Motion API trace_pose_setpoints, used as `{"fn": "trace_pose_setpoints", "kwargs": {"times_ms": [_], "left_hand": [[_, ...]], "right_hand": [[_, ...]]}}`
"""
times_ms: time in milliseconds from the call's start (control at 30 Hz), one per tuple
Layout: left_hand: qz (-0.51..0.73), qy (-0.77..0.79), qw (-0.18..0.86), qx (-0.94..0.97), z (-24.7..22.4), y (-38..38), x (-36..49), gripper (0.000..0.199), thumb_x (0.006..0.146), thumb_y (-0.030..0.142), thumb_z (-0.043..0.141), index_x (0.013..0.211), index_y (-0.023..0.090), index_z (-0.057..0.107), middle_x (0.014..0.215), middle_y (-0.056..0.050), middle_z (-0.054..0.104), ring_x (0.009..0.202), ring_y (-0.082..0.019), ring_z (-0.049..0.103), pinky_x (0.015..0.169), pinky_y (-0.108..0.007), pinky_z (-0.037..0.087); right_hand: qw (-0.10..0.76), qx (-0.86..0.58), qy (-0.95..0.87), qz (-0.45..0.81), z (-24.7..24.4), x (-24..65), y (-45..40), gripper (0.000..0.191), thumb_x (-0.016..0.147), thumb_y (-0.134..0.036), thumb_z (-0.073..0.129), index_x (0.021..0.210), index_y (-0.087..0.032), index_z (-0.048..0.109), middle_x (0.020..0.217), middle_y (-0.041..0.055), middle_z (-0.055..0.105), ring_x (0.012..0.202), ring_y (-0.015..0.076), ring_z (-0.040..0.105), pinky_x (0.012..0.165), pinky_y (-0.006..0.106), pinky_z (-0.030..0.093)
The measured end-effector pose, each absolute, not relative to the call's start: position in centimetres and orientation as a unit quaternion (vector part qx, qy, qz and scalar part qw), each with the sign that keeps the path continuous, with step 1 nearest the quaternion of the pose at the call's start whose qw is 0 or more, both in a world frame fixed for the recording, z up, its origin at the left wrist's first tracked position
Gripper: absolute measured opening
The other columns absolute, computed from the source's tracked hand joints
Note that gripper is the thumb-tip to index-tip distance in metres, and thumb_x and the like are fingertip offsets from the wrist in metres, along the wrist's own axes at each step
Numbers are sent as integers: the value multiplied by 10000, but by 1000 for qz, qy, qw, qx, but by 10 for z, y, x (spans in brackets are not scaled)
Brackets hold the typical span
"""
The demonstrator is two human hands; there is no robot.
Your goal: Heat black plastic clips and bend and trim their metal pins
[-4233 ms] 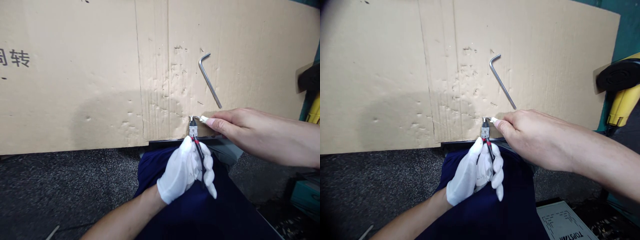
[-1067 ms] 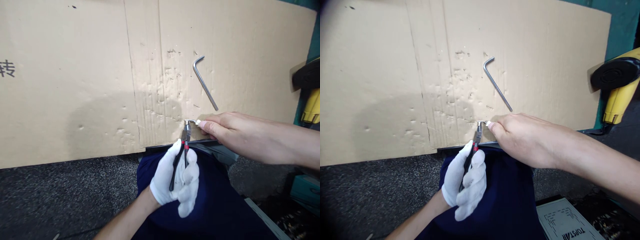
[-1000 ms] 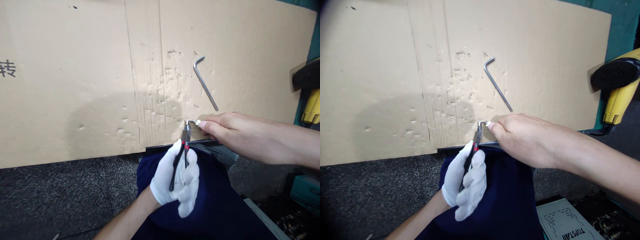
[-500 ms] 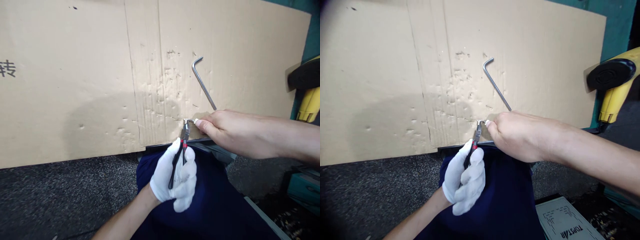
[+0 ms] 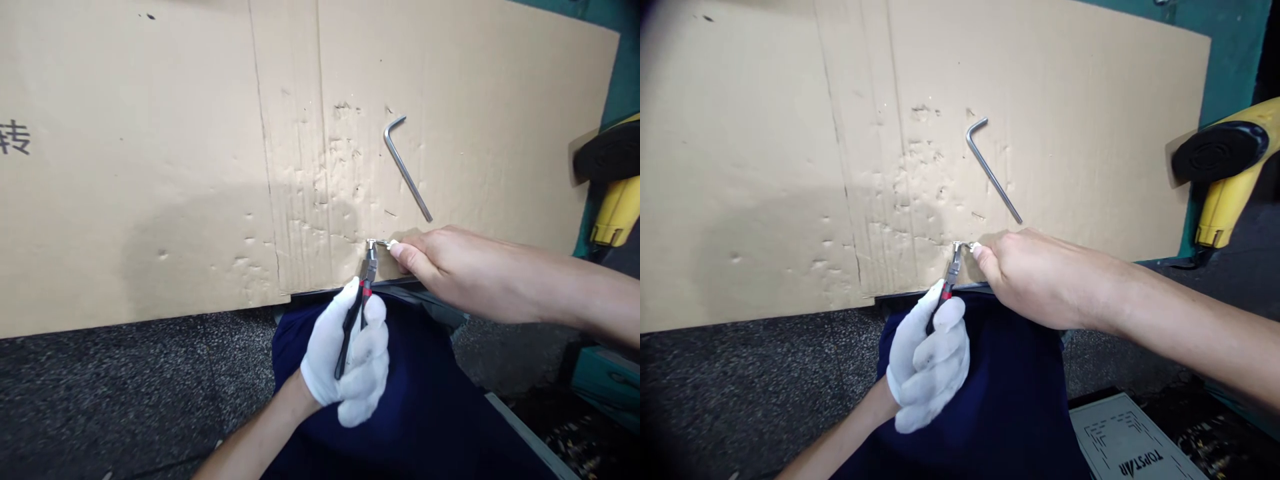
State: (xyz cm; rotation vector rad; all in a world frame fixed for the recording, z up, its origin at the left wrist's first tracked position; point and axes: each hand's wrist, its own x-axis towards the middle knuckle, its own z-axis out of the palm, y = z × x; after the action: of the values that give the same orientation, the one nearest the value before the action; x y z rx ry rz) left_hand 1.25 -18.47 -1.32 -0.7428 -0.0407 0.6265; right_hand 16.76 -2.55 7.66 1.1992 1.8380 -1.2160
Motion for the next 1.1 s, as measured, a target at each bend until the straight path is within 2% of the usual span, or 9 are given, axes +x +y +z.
{"fn": "trace_pose_setpoints", "kwargs": {"times_ms": [167, 333, 433, 600, 700, 767, 833, 933, 1100], "left_hand": [[289, -68, 883, -363, -17, -186, 12, 612, 1078, 519, 268, 766, 216, 698, 441, 44, 543, 143, -108, 270, 242, -283, 430], [307, -84, 882, -348, -20, -186, 13, 670, 1081, 512, 179, 796, 215, 707, 411, 48, 509, 124, -103, 200, 227, -275, 395], [306, -110, 880, -347, -24, -187, 12, 665, 1084, 512, 175, 805, 217, 702, 382, 53, 488, 116, -110, 212, 223, -265, 389], [292, -120, 882, -350, -31, -190, 9, 633, 1079, 547, 235, 786, 215, 688, 403, 41, 521, 117, -97, 225, 211, -253, 380], [275, -86, 898, -331, -32, -193, 8, 648, 1069, 569, 249, 749, 217, 689, 411, 14, 553, 136, -125, 313, 230, -282, 426], [259, -63, 909, -320, -31, -196, 7, 661, 1060, 587, 254, 737, 219, 698, 432, -15, 592, 161, -154, 389, 242, -307, 452], [246, -48, 917, -312, -29, -200, 8, 661, 1049, 603, 268, 736, 218, 704, 454, -38, 618, 188, -176, 441, 243, -318, 457], [226, -38, 926, -299, -27, -205, 8, 654, 1041, 613, 279, 743, 214, 703, 472, -50, 631, 209, -180, 467, 246, -317, 458], [206, -24, 940, -273, -22, -207, 10, 644, 1041, 617, 294, 731, 210, 685, 482, -53, 636, 227, -185, 492, 247, -315, 458]], "right_hand": [[304, 460, 686, -474, 76, 169, -26, 495, 1135, -482, 277, 823, -212, 549, 817, 14, 685, 740, 191, 645, 748, 362, 459], [304, 467, 680, -477, 77, 168, -27, 492, 1131, -469, 279, 793, -205, 520, 787, 9, 671, 717, 186, 630, 740, 368, 450], [269, 469, 686, -487, 75, 171, -30, 467, 1129, -446, 290, 804, -212, 529, 808, -9, 672, 750, 179, 629, 773, 369, 451], [238, 480, 695, -480, 71, 177, -37, 488, 1128, -480, 290, 783, -209, 504, 771, -27, 644, 699, 158, 597, 707, 355, 429], [216, 493, 680, -498, 69, 183, -39, 487, 1120, -501, 323, 779, -208, 512, 769, -23, 635, 703, 161, 586, 693, 348, 426], [183, 504, 657, -530, 68, 188, -42, 474, 1105, -538, 378, 799, -213, 541, 781, -20, 628, 713, 165, 575, 670, 334, 428], [117, 526, 622, -568, 67, 193, -47, 374, 1065, -548, 506, 892, -232, 607, 826, -20, 638, 746, 169, 579, 653, 309, 442], [2, 548, 559, -622, 66, 198, -56, 218, 983, -445, 691, 1058, -243, 663, 937, -12, 678, 836, 175, 620, 693, 273, 488], [-72, 526, 529, -662, 65, 201, -64, 146, 960, -322, 732, 1042, -207, 694, 925, -1, 701, 843, 163, 645, 733, 256, 507]]}}
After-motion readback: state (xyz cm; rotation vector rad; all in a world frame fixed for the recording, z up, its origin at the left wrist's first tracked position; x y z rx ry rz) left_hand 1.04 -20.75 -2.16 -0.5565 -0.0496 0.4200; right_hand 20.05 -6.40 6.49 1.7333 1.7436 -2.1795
